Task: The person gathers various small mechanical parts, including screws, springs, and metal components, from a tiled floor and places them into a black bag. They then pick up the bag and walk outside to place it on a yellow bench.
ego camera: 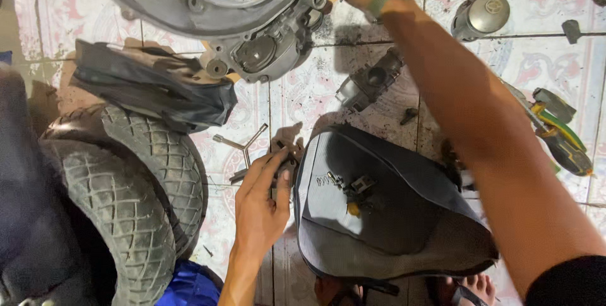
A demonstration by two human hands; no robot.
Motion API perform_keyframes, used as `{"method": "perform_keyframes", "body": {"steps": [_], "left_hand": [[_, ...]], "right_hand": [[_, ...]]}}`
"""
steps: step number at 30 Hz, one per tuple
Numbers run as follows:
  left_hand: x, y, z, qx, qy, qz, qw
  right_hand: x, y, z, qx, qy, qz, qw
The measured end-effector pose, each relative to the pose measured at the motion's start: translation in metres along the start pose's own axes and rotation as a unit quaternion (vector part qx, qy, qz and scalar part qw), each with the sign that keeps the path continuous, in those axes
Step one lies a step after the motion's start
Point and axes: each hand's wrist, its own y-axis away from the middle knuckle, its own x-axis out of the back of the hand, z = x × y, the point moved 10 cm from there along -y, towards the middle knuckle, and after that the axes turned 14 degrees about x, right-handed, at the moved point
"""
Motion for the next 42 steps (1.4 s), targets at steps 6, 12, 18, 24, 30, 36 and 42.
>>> {"method": "perform_keyframes", "body": {"steps": [6,12,18,24,30,36,42], "left_hand": [[0.009,0.011,-0.001,-0.012,-0.015,0.006,1.0],[-0.006,0.023,0.016,-0.076,-0.077,0.04,0.993],[-0.021,0.027,0.014,-0.09,-0.156,0.063,0.982],[-0.014,0.024,0.023,-0.059,-0.124,0.013,0.99],[0.001,0.013,0.019,-0.025,-0.048,0.025,0.998],[0.004,0.0,0.006,0.02,-0.019,0.048,0.998],[0.01,-0.002,-0.014,0.023,-0.025,0.066,0.997]], "right_hand": [[0.023,0.076,-0.097,0.012,0.04,-0.085,0.996],[-0.01,0.182,-0.233,0.147,-0.101,-0.212,0.961],[-0.105,0.286,-0.241,0.258,0.071,-0.369,0.89],[-0.063,0.244,-0.257,0.346,-0.093,-0.245,0.901],[0.011,0.101,-0.113,0.242,-0.016,-0.008,0.97],[0.001,-0.014,-0.002,0.061,0.091,-0.021,0.994],[-0.041,-0.058,0.061,-0.09,0.078,-0.043,0.992]]}}
